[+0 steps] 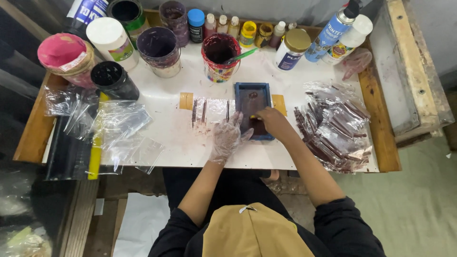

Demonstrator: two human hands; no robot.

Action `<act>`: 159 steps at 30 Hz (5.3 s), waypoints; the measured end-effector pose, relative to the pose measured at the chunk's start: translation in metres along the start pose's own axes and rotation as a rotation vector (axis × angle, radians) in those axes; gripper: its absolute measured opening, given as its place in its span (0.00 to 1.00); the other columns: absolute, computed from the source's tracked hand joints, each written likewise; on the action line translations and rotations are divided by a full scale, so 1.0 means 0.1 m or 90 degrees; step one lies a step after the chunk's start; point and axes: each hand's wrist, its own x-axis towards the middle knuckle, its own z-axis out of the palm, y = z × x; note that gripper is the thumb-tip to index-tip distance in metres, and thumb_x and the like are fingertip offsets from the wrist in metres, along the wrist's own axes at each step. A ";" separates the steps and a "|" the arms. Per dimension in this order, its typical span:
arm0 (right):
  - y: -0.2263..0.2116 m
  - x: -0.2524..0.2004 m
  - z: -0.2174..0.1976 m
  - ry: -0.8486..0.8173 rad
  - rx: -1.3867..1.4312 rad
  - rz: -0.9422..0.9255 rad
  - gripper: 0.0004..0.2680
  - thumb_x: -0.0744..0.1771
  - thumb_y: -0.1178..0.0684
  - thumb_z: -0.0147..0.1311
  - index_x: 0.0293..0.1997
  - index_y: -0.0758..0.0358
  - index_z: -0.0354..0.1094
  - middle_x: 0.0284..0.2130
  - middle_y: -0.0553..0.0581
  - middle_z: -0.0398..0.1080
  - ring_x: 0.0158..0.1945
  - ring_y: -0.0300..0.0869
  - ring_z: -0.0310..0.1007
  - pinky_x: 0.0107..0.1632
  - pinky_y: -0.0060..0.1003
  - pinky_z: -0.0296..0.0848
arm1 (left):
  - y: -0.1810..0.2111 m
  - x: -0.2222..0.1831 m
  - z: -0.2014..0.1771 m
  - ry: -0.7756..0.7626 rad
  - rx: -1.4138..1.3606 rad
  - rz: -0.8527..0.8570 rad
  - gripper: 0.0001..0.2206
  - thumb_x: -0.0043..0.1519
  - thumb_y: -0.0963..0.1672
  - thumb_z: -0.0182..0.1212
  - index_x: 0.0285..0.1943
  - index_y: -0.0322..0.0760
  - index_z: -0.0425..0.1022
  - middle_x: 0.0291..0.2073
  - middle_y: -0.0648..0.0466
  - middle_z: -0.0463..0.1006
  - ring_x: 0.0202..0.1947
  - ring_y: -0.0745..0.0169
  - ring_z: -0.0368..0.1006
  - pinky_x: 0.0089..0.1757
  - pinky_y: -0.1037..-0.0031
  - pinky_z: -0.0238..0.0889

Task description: Applying ink to small plastic sheets using a sponge and a stencil frame on a production workbench.

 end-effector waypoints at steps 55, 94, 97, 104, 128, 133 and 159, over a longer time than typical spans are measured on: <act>-0.16 0.36 -0.34 0.050 -0.005 0.159 0.09 0.69 0.59 0.46 0.50 0.62 0.74 0.34 0.63 0.75 0.44 0.54 0.78 0.51 0.44 0.75 | 0.00 0.04 -0.05 0.036 -0.024 0.013 0.37 0.50 0.65 0.57 0.67 0.55 0.73 0.53 0.59 0.80 0.37 0.54 0.78 0.33 0.61 0.67; 0.00 -0.03 0.35 0.120 -0.193 -0.008 0.08 0.68 0.59 0.50 0.49 0.56 0.74 0.32 0.56 0.74 0.45 0.49 0.76 0.51 0.39 0.73 | 0.02 0.05 -0.07 -0.003 -0.034 -0.003 0.35 0.51 0.64 0.56 0.65 0.56 0.74 0.54 0.61 0.79 0.39 0.53 0.77 0.34 0.59 0.68; -0.23 -0.26 0.17 0.045 -0.223 -0.013 0.11 0.67 0.61 0.50 0.52 0.55 0.73 0.32 0.55 0.75 0.43 0.45 0.77 0.52 0.36 0.72 | -0.01 -0.01 0.05 -0.014 -0.024 0.006 0.35 0.49 0.64 0.58 0.64 0.56 0.75 0.55 0.61 0.79 0.38 0.52 0.77 0.33 0.59 0.67; -0.18 -0.13 -0.01 0.039 -0.121 0.033 0.08 0.68 0.62 0.50 0.49 0.59 0.75 0.32 0.58 0.76 0.43 0.48 0.78 0.52 0.40 0.74 | 0.01 0.01 0.01 0.017 -0.010 0.009 0.37 0.48 0.65 0.58 0.65 0.56 0.74 0.54 0.62 0.79 0.38 0.54 0.78 0.34 0.59 0.68; -0.18 -0.11 0.05 0.085 -0.126 0.058 0.05 0.68 0.61 0.50 0.41 0.59 0.74 0.29 0.56 0.74 0.41 0.49 0.76 0.52 0.41 0.72 | 0.00 0.09 -0.15 -0.056 -0.016 0.025 0.39 0.47 0.64 0.60 0.67 0.53 0.72 0.55 0.60 0.79 0.39 0.54 0.78 0.32 0.61 0.68; 0.19 0.41 0.18 0.134 -0.139 0.066 0.06 0.70 0.58 0.49 0.43 0.61 0.74 0.29 0.57 0.74 0.39 0.48 0.76 0.50 0.39 0.72 | -0.01 0.07 -0.13 -0.026 -0.022 0.023 0.37 0.50 0.65 0.57 0.66 0.54 0.73 0.55 0.60 0.80 0.39 0.55 0.78 0.33 0.62 0.68; 0.04 0.45 0.18 0.152 -0.143 0.083 0.06 0.70 0.57 0.49 0.41 0.56 0.74 0.27 0.55 0.73 0.39 0.48 0.76 0.49 0.39 0.73 | -0.03 0.03 -0.02 -0.044 -0.032 0.028 0.40 0.49 0.65 0.58 0.70 0.52 0.70 0.58 0.58 0.77 0.42 0.53 0.77 0.36 0.59 0.69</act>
